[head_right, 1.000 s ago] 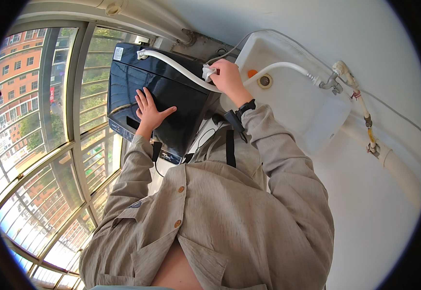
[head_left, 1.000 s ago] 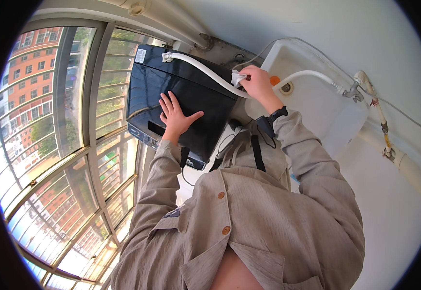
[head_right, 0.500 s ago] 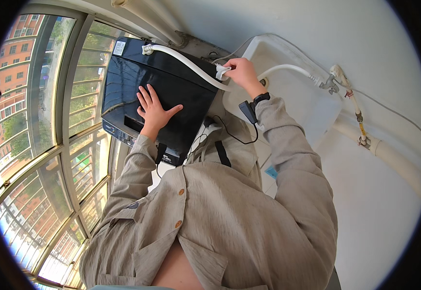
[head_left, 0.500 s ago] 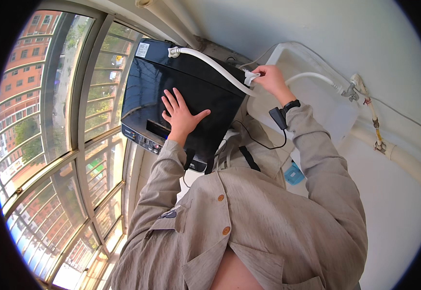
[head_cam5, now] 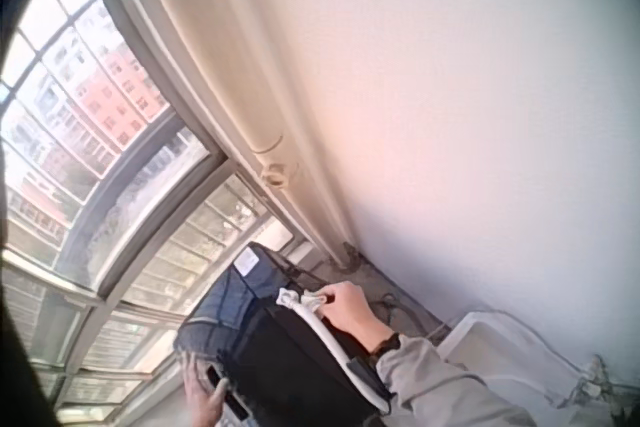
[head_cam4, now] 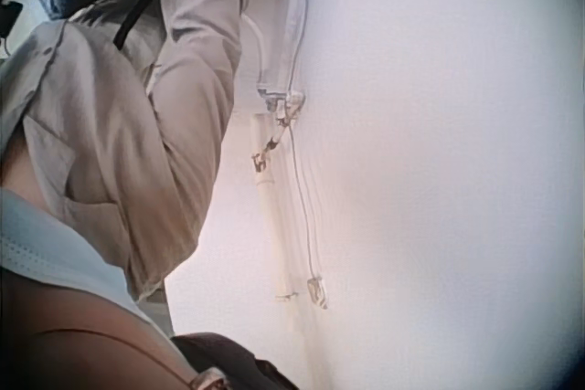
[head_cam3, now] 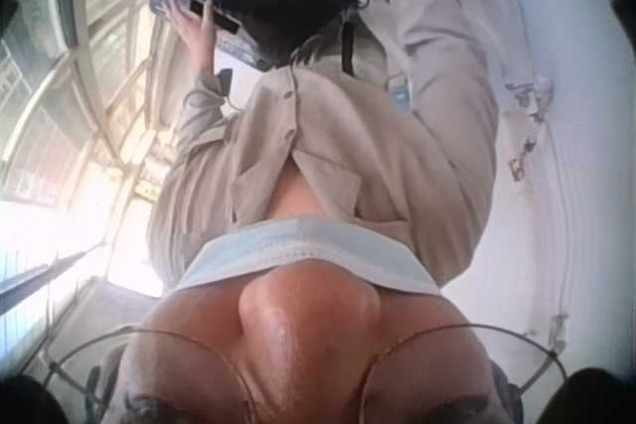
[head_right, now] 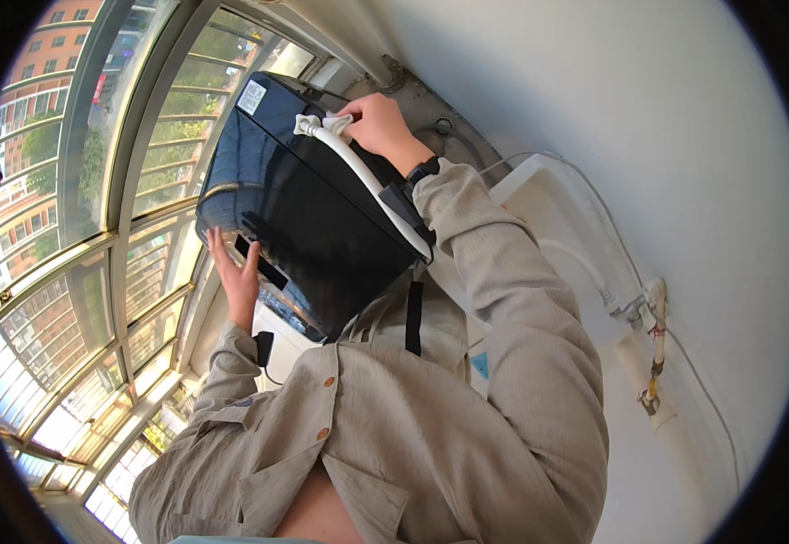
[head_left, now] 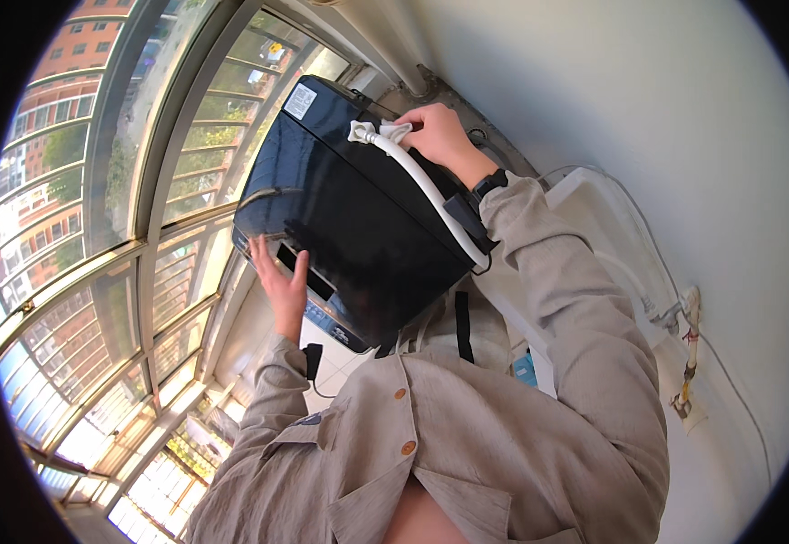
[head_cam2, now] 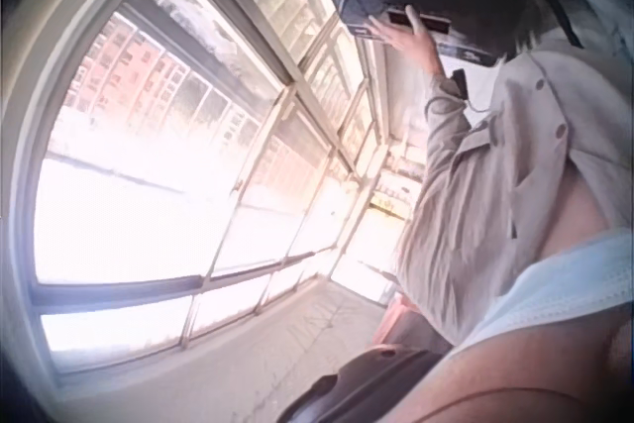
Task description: The person wipes the top and front of a black washing machine with a white cloth, then wipes the sink faucet and surrounding pipes. The person also plugs in the washing machine's power cord and adjusts the water supply valves.
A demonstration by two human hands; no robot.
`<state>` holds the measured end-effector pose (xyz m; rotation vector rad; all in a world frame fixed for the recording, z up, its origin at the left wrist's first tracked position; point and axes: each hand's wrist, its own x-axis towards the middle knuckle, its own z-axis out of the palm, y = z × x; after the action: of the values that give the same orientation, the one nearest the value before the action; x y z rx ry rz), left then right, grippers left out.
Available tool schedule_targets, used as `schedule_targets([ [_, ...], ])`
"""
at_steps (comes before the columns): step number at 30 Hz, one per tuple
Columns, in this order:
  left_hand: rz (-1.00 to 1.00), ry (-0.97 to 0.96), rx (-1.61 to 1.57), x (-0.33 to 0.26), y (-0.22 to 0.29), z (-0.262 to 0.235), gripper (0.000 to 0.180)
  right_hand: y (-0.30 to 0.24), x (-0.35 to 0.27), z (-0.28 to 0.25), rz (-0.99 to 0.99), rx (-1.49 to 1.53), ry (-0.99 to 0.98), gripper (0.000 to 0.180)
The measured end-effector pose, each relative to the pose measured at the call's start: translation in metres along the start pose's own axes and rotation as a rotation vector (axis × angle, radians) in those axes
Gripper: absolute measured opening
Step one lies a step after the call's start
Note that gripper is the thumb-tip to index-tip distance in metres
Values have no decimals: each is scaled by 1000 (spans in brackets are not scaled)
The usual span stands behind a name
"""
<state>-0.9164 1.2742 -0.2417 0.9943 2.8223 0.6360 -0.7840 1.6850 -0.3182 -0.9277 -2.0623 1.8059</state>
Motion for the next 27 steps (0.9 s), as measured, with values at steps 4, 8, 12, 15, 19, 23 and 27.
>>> schedule_targets([
  [4,-577,-67,-38,-33,-88,-14,104,-6,30,7,-8,125,-99,31],
  [8,-1254,-306,-388,-89,-106,-13,106,-2,2,-24,-5,-11,-203,30],
  [12,-1248,-431,-550,-116,-93,8,92,0,-9,-35,0,21,-227,24],
  [15,-1319,-332,-660,-111,-88,19,80,-2,25,-18,-147,36,-224,19],
  [19,-1356,-283,-601,-109,-79,14,90,-7,68,14,-302,107,-326,22],
  [23,-1331,-318,-619,-108,-71,12,102,-9,75,4,-442,-19,-383,30],
  [27,-1302,-344,-660,-97,-62,10,109,-15,62,-20,-357,-170,-442,41],
])
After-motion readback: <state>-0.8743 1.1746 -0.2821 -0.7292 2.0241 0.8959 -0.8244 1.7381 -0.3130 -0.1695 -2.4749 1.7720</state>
